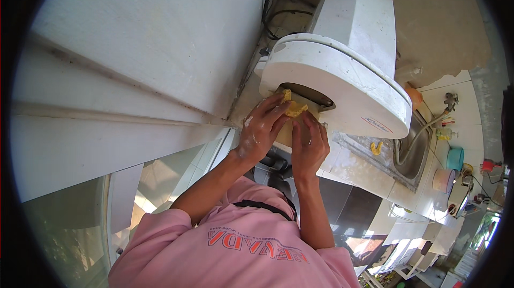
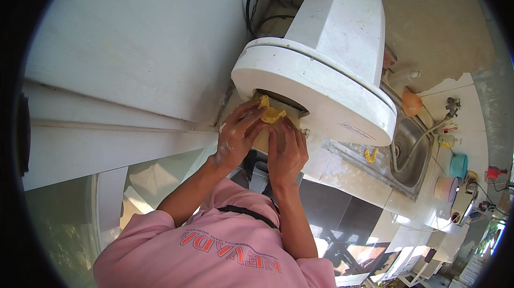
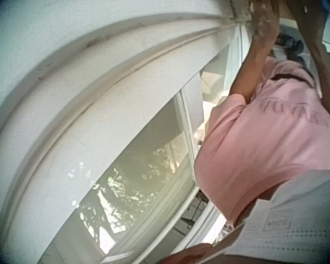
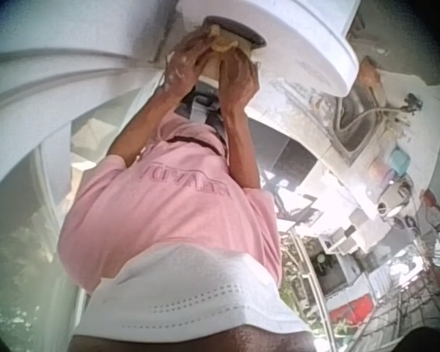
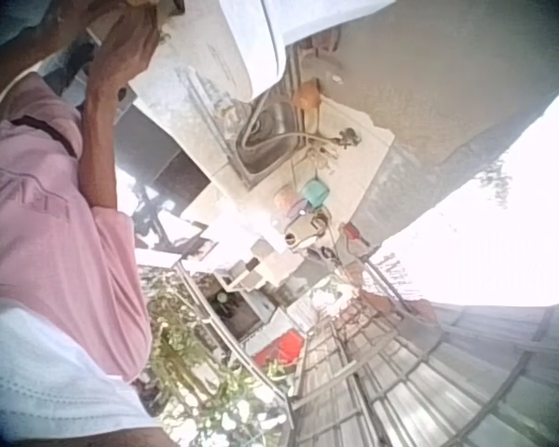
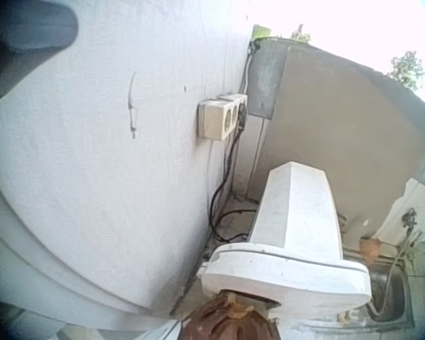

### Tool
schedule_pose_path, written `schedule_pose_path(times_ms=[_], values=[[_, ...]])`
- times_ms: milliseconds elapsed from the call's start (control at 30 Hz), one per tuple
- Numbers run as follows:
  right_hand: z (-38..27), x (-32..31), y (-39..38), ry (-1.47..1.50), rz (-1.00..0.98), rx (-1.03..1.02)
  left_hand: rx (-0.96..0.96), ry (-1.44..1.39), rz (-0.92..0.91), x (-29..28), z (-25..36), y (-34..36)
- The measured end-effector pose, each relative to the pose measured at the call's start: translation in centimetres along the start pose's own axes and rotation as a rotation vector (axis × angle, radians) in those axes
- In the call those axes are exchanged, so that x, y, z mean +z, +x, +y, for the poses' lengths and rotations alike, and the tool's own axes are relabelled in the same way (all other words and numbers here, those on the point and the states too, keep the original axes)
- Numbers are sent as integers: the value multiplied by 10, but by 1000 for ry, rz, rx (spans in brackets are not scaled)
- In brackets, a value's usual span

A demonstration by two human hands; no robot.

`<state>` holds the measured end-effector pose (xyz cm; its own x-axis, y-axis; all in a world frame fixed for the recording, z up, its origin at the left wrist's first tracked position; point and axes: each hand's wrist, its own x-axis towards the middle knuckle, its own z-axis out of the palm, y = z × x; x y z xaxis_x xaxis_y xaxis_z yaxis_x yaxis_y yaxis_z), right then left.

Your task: The recorder is trimming a dental plaster model using a model trimmer machine.

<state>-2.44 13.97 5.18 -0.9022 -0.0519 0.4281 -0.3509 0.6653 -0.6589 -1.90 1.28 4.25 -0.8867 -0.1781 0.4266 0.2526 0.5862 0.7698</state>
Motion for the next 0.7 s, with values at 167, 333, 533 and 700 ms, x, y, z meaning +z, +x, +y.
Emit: schedule_pose_path(times_ms=[167, 333, 533, 700], values=[[4, 2, 2, -5, 25, -26, 33, 37, 25, 7, -3, 4], [2, 3, 2, 18, 18, 20, 24, 17, 45, 9, -4, 6], [1, 2, 3, 11, 16, -3, 10, 16, 46, 9, -4, 7], [2, 2, 3, 30, 20, 9, -4, 3, 42, 8, -1, 7]])
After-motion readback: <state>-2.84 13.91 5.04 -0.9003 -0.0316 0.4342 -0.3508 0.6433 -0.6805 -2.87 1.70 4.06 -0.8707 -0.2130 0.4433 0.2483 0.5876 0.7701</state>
